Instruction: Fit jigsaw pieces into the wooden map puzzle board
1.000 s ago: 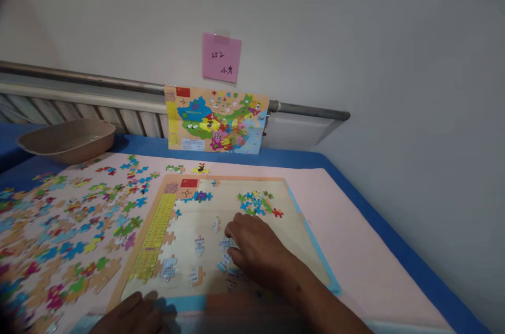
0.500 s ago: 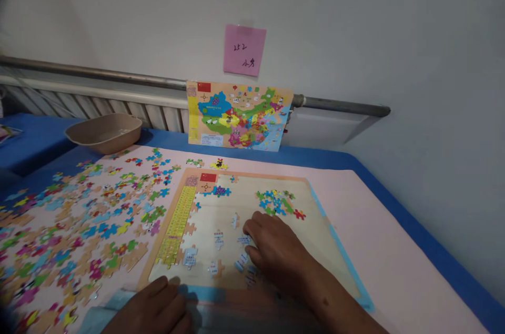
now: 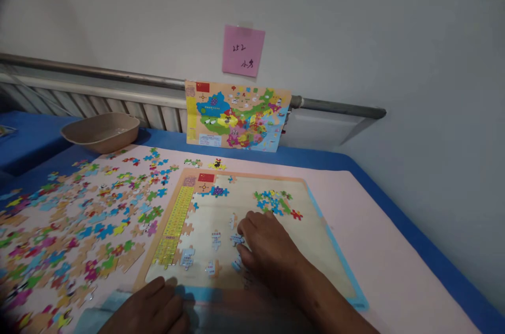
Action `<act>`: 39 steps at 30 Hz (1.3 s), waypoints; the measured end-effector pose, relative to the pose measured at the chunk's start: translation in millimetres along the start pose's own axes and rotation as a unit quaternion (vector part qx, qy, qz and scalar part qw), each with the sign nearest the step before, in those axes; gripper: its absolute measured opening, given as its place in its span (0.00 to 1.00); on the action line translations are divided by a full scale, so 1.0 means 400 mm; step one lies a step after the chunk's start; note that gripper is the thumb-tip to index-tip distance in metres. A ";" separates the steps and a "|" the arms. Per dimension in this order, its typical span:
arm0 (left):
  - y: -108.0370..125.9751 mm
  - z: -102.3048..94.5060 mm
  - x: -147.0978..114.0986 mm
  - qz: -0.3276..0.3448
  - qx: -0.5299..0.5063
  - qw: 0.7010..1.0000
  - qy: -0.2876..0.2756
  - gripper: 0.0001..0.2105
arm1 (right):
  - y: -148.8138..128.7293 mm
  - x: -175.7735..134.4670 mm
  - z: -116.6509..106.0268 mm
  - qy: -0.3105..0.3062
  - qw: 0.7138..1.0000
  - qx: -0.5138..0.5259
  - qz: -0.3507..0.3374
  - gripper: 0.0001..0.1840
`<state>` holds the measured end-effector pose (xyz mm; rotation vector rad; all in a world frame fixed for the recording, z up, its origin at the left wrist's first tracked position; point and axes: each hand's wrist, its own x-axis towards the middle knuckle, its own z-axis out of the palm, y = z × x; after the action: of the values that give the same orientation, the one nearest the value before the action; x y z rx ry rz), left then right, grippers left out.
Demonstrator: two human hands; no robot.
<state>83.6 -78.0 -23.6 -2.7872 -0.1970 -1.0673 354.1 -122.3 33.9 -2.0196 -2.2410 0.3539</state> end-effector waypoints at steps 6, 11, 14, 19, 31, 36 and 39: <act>0.008 0.004 -0.006 -0.020 -0.009 1.000 0.003 0.24 | -0.111 0.031 0.036 0.012 0.996 -0.002 -0.088 0.06; 0.008 0.010 -0.011 -0.019 -0.024 1.000 0.008 0.24 | -0.164 0.061 0.050 -0.073 0.995 -0.022 -0.065 0.06; 0.007 0.009 -0.011 -0.023 -0.026 0.999 0.006 0.25 | -0.163 0.064 0.053 -0.071 0.995 -0.025 -0.064 0.08; 0.004 0.003 -0.007 -0.012 -0.017 1.000 0.000 0.25 | -0.160 0.068 0.051 -0.096 0.994 -0.019 -0.047 0.10; 0.000 0.006 -0.003 -0.012 -0.018 1.000 0.007 0.25 | -0.144 0.066 0.070 -0.046 0.996 -0.026 -0.067 0.07; 0.001 0.005 0.004 -0.017 -0.010 1.000 0.009 0.26 | -0.148 0.066 0.066 -0.042 0.997 -0.022 -0.065 0.08; 0.002 0.004 0.003 -0.013 -0.004 1.000 0.004 0.26 | -0.146 0.062 0.069 -0.023 0.997 -0.016 -0.076 0.08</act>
<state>85.5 -78.2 -24.0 -2.7948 -0.2277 -1.0873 288.5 -105.8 19.1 -1.8597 -2.4237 0.3551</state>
